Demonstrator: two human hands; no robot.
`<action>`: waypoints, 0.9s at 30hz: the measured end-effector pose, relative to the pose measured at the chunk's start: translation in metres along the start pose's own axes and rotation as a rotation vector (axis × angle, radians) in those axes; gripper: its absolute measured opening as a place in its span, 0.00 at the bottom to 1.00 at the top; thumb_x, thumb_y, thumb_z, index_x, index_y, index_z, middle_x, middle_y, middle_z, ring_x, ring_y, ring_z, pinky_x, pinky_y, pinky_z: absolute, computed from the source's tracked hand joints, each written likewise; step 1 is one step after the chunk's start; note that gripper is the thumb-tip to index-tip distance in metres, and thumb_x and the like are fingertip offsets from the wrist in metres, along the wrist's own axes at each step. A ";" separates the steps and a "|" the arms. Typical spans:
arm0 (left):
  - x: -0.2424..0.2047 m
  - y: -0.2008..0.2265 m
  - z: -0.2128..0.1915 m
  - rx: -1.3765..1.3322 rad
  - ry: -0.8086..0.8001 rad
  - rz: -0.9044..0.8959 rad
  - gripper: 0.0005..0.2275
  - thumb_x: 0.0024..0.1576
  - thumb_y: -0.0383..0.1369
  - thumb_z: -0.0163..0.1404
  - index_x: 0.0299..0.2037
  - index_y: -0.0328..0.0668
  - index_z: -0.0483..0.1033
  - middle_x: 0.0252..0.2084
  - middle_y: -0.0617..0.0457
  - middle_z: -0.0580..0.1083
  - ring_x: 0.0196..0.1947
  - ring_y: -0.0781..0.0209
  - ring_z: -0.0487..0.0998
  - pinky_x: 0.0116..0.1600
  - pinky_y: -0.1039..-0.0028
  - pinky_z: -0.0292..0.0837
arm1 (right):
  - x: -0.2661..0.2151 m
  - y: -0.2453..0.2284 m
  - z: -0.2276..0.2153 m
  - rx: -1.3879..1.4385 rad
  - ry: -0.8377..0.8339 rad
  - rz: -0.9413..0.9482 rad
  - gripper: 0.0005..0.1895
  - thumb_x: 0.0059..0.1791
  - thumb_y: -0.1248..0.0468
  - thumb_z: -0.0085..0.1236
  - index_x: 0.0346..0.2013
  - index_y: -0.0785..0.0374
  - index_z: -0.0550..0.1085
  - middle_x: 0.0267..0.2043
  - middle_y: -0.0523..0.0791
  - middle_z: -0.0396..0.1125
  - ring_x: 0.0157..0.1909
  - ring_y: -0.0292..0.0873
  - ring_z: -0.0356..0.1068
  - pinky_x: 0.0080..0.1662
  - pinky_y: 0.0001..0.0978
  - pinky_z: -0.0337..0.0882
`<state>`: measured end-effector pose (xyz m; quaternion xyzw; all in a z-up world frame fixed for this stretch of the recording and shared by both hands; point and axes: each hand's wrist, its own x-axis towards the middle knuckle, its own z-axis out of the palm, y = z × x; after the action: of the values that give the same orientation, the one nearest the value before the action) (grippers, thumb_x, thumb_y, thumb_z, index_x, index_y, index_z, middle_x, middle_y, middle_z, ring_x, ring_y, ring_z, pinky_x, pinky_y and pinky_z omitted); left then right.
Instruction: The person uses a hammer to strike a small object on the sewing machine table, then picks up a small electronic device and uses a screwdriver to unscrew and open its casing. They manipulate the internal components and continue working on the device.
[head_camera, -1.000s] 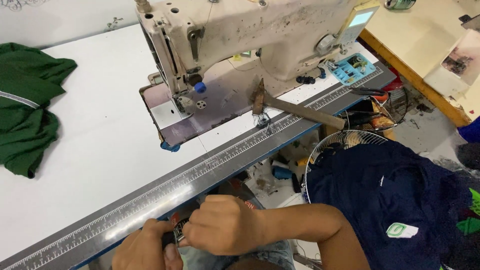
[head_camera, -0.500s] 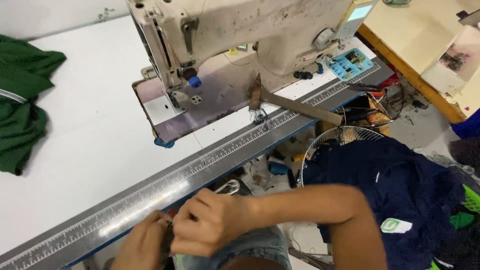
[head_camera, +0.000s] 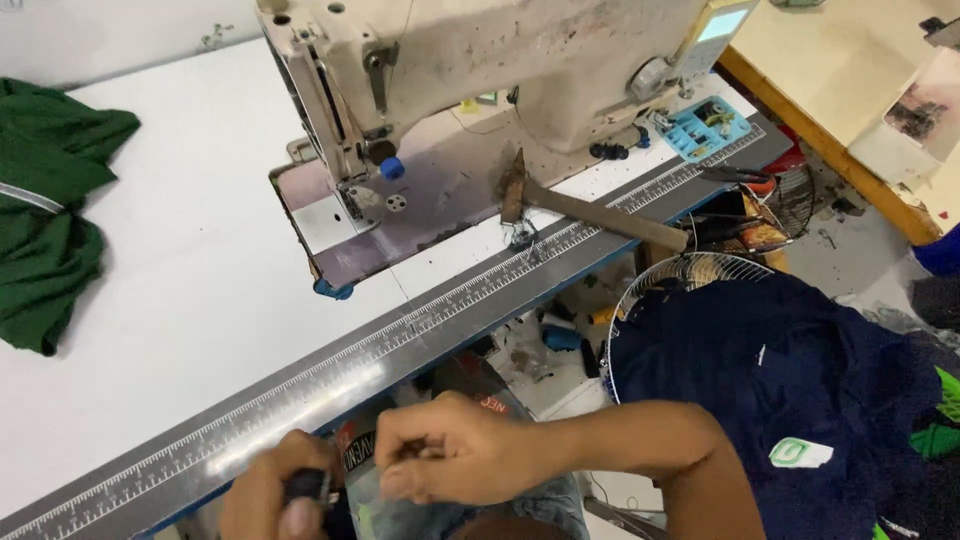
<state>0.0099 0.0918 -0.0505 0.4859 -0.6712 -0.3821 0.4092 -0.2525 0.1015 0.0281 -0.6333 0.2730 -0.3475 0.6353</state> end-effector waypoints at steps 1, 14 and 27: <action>0.004 -0.009 -0.006 0.107 -0.168 0.032 0.21 0.52 0.53 0.39 0.31 0.46 0.78 0.28 0.53 0.83 0.27 0.63 0.83 0.37 0.74 0.76 | 0.000 0.002 0.002 0.159 -0.060 0.058 0.11 0.56 0.55 0.55 0.39 0.59 0.69 0.29 0.37 0.65 0.25 0.28 0.60 0.29 0.17 0.59; 0.004 0.005 -0.005 0.512 -0.294 0.546 0.05 0.49 0.36 0.52 0.22 0.56 0.80 0.36 0.63 0.82 0.34 0.69 0.80 0.41 0.79 0.76 | -0.007 0.001 0.000 0.342 -0.231 0.151 0.11 0.58 0.52 0.55 0.43 0.55 0.72 0.36 0.34 0.67 0.32 0.23 0.59 0.36 0.13 0.59; 0.010 0.025 0.008 0.359 -0.151 0.534 0.08 0.46 0.35 0.55 0.15 0.52 0.73 0.25 0.63 0.80 0.23 0.72 0.75 0.33 0.81 0.74 | -0.005 0.011 -0.003 0.488 -0.290 0.138 0.10 0.58 0.54 0.58 0.45 0.55 0.74 0.38 0.33 0.70 0.32 0.22 0.63 0.36 0.10 0.62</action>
<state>-0.0076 0.0889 -0.0290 0.3275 -0.8599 -0.1721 0.3518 -0.2571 0.1028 0.0169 -0.4848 0.1302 -0.2648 0.8233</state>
